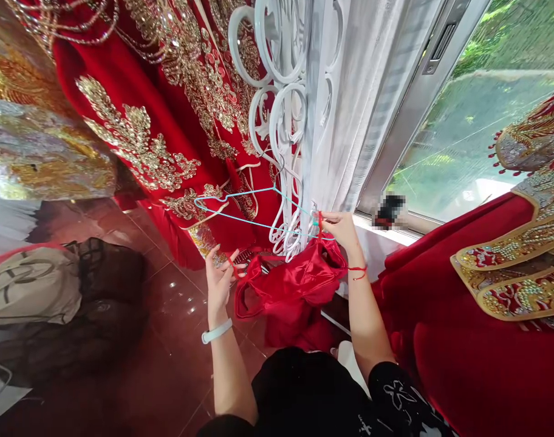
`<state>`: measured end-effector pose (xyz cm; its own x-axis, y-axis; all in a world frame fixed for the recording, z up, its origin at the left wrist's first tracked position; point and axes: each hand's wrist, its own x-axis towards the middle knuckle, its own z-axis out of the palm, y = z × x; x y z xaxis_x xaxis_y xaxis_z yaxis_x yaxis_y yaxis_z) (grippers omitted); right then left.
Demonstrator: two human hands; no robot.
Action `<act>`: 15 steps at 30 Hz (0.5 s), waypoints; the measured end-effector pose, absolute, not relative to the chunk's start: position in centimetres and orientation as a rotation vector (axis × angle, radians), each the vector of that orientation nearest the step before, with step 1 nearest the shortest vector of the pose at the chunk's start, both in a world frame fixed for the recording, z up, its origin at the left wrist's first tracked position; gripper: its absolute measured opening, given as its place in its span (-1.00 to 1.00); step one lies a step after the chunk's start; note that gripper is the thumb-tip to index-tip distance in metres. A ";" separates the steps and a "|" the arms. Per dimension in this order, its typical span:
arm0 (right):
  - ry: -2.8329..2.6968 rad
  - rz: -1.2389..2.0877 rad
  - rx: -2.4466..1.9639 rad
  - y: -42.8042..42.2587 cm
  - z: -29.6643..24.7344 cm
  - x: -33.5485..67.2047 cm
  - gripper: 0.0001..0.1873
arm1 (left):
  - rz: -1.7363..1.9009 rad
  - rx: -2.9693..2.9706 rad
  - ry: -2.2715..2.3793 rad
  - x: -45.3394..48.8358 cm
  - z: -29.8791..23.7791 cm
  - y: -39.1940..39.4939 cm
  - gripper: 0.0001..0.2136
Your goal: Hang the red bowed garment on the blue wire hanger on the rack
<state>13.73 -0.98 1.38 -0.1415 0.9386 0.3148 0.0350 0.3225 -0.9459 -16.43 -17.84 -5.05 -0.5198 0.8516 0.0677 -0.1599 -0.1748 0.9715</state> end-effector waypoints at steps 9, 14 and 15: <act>-1.810 0.487 -1.107 -1.2 3.1 14.3 -0.84 | 2.019 0.988 1.502 -19.2 -3.2 -16.6 -0.05; -1.807 0.263 -1.106 -0.5 3.9 15.0 -0.68 | 1.879 1.207 1.415 -21.6 1.7 -15.8 0.00; -1.817 0.252 -1.097 -0.4 4.0 15.3 -0.67 | 1.822 1.240 1.399 -22.0 2.5 -15.8 -0.02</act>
<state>15.27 -0.39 4.03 -0.1321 0.7699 0.6243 0.5711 0.5739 -0.5869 -22.03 -15.81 2.53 -0.4420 0.8275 0.3463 0.1208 -0.3277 0.9370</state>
